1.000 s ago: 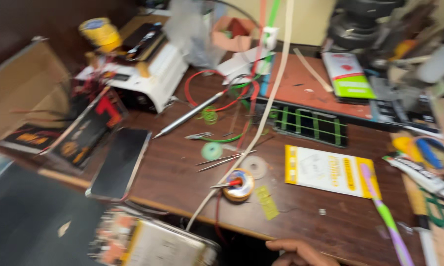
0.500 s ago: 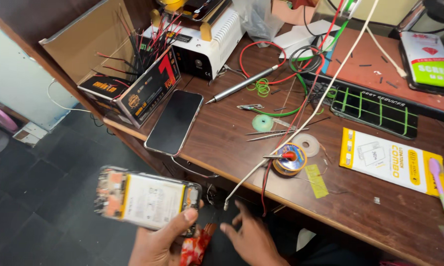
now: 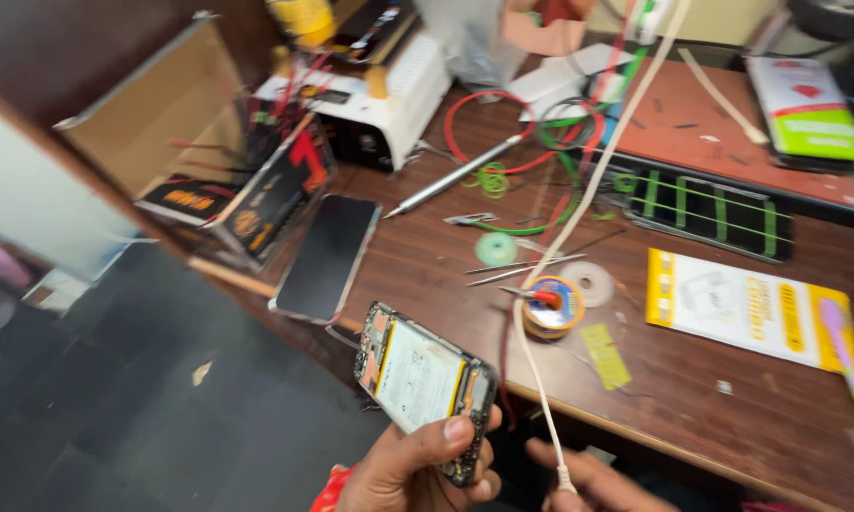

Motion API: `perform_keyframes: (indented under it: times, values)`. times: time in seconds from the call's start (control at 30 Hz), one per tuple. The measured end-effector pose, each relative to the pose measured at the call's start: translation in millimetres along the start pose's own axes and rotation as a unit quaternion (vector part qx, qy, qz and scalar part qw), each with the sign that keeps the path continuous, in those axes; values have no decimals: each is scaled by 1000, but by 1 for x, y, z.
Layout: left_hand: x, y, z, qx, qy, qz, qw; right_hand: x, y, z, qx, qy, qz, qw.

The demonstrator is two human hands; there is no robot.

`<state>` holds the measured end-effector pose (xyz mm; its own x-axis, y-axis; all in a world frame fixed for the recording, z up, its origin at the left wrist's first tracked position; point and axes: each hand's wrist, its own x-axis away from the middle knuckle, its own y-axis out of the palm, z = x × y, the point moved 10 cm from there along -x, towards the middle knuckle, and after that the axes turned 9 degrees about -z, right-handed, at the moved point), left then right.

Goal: The person solders a small circuit board using a soldering iron and flux, then cleans the board and a disassembled phone chassis with a toothbrush. The person places the circuit board into the phone chassis and connects a battery.

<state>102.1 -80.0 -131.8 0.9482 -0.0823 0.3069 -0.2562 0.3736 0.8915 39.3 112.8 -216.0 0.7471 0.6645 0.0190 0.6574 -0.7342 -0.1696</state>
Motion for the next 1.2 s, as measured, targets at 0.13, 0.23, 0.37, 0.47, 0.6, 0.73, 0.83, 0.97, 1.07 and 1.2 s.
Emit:
perform_keyframes:
  times: [0.13,0.23,0.37,0.47,0.6,0.73,0.83,0.97,1.07,1.2]
  values:
    - [-25,30,-24,12,-62,-71,996,18,-50,-5,-261,21,84,962]
    - [-37,41,-31,20,-72,-78,994,12,-53,-29,-286,2,95,953]
    - [-35,25,-24,-31,-53,53,997,-5,-39,-68,-351,0,60,934]
    - [-29,30,-9,-60,-11,57,997,-24,-34,-103,-312,-38,57,948]
    - [-20,35,10,-107,36,48,992,-48,-16,-116,-254,14,64,965]
    - [-12,29,27,-159,91,71,981,-59,3,-116,-337,14,55,940]
    - [-7,23,31,-175,103,108,973,-58,8,-104,-325,66,67,941]
    - [-1,21,36,-189,115,140,965,-60,14,-108,-302,86,63,947]
    - [2,24,40,-191,133,121,965,-63,20,-120,-296,75,46,951]
    - [6,3,42,-171,130,154,964,-64,21,-120,-281,43,24,959]
